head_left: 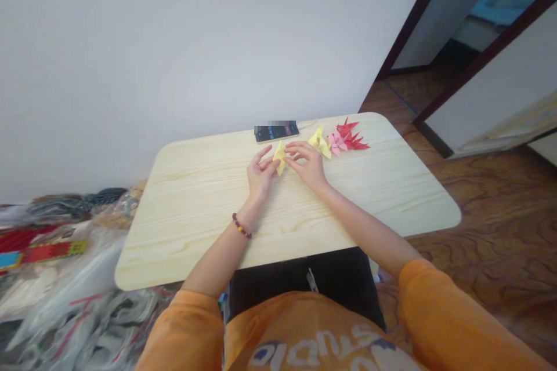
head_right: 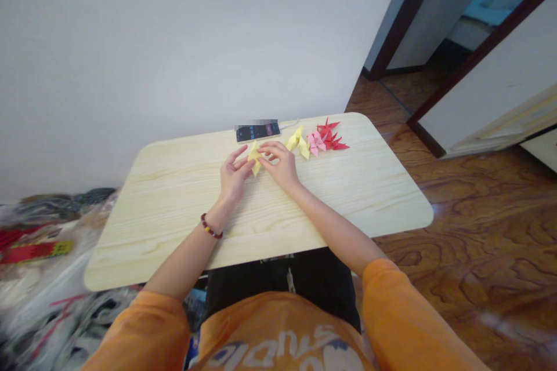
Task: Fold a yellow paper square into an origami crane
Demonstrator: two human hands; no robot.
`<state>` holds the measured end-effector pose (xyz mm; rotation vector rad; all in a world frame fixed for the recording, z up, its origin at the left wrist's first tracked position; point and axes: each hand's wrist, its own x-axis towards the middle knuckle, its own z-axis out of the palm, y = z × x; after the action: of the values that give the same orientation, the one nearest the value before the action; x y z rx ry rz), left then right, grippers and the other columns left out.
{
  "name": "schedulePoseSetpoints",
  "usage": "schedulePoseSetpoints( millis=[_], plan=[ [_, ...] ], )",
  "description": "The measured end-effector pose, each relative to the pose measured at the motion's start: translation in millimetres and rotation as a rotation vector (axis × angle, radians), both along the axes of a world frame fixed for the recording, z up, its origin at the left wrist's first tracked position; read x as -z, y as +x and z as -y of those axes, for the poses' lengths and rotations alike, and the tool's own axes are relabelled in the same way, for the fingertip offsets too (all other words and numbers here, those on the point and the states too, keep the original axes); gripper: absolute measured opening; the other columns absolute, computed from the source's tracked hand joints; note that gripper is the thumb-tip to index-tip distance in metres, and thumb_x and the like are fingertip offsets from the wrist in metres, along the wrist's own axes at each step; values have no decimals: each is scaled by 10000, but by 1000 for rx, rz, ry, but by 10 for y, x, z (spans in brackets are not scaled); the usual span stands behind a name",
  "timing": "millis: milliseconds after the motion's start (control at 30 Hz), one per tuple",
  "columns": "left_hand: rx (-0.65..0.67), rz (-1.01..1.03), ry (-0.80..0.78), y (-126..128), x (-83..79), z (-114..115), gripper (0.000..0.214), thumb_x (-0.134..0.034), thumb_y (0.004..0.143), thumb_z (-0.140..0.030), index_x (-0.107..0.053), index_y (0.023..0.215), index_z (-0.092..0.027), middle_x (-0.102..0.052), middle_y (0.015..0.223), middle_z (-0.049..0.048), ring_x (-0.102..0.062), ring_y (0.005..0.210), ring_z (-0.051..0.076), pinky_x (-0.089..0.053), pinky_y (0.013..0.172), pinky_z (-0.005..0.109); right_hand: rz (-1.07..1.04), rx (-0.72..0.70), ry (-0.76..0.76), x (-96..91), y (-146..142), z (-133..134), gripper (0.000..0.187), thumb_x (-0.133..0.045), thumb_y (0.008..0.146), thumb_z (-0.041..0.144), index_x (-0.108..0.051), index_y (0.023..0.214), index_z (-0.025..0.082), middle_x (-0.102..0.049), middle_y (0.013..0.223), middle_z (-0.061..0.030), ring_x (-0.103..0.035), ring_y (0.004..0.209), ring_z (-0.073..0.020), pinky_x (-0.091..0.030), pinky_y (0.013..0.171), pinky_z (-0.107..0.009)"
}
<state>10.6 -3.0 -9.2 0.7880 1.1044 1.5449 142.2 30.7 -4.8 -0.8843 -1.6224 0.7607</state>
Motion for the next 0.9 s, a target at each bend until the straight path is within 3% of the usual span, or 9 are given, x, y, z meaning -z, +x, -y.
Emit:
schedulePoseSetpoints(
  millis=[133, 267, 367, 533, 667, 767, 900],
  plan=[
    [36, 105, -37, -18, -50, -17, 537, -739, 620, -198, -604, 1139, -160, -729, 852, 60, -681, 769, 169, -505, 735, 273, 82, -29, 27, 15, 1, -12, 131, -636, 720, 139, -728, 769, 218, -632, 975, -54, -598, 928, -172, -517, 654, -260],
    [61, 232, -126, -39, -70, -42, 359, -664, 707, -220, -630, 1057, -146, -720, 864, 68, -678, 781, 152, -507, 768, 276, 108, -39, 5, 35, 10, -36, 154, -638, 703, 117, -738, 755, 222, -620, 1023, -57, -594, 918, -171, -516, 677, -279],
    [39, 252, -140, -64, -28, -66, 358, -704, 659, -144, -636, 1011, -134, -719, 860, 69, -673, 774, 146, -507, 795, 285, 134, -65, -24, 38, 9, -38, 120, -663, 700, 162, -745, 766, 220, -609, 1091, -67, -593, 879, -165, -517, 711, -308],
    [-9, 184, -95, -115, 43, -93, 406, -755, 606, -146, -649, 998, -134, -718, 806, 64, -676, 791, 167, -500, 846, 329, -7, -152, -243, 30, -21, -30, 128, -690, 679, 262, -730, 782, 197, -629, 1074, -83, -596, 995, -212, -520, 699, -304],
    [10, 94, -34, -115, 34, -74, 464, -797, 573, -231, -663, 1008, -144, -729, 860, 80, -679, 857, 198, -488, 875, 356, -261, -135, -476, 52, -36, -64, 243, -769, 586, 341, -647, 724, 182, -670, 834, -36, -637, 771, -171, -527, 726, -330],
    [14, 22, -31, -87, 26, -50, 511, -823, 538, -284, -669, 1005, -145, -732, 855, 83, -679, 848, 207, -491, 849, 352, -300, -108, -503, 68, -36, -85, 328, -812, 507, 352, -599, 688, 181, -648, 718, -3, -628, 687, -151, -527, 733, -330],
    [-32, -65, -38, -47, 16, -26, 510, -839, 501, -305, -669, 951, -135, -724, 768, 50, -670, 722, 175, -513, 751, 320, -234, -66, -428, 66, -41, -79, 308, -780, 550, 388, -595, 682, 179, -651, 703, -9, -631, 682, -153, -528, 718, -319]
  ],
)
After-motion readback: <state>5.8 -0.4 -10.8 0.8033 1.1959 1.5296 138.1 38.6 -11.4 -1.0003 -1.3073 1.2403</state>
